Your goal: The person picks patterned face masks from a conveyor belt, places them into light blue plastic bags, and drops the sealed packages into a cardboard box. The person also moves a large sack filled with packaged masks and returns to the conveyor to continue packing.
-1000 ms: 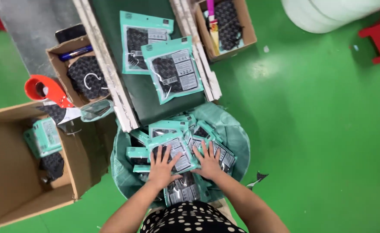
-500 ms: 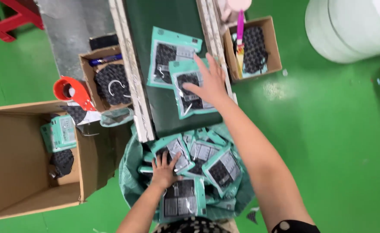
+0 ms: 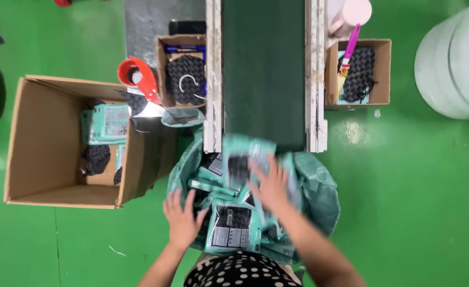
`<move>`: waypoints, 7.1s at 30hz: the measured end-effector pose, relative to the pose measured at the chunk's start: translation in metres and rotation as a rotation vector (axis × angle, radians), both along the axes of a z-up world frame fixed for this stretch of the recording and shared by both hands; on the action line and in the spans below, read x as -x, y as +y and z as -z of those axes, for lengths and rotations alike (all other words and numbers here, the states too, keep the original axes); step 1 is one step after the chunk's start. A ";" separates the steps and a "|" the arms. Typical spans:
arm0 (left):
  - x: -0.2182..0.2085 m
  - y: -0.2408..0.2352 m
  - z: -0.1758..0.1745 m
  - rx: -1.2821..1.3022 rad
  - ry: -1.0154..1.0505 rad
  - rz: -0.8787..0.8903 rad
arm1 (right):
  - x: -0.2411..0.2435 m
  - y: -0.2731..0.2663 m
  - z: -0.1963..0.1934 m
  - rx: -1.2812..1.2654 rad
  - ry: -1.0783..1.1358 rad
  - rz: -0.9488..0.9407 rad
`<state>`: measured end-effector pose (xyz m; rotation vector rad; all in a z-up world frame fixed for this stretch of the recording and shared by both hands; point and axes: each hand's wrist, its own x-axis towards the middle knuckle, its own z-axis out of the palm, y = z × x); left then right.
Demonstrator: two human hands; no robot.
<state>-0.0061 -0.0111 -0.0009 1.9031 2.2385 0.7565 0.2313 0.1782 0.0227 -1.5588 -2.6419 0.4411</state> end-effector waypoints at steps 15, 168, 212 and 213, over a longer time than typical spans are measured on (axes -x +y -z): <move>0.050 -0.086 0.175 0.579 -0.564 -0.562 | -0.218 -0.086 0.047 -0.273 0.079 0.618; 0.029 -0.020 0.004 -0.108 -1.075 -0.556 | -0.275 0.214 -0.020 -0.167 0.684 0.590; 0.587 -0.525 0.260 0.186 -0.996 -0.918 | 0.628 -0.280 0.082 0.351 -0.740 -0.896; 0.598 -0.522 0.268 0.100 -0.989 -0.924 | 0.662 -0.276 0.069 0.381 -0.787 -0.894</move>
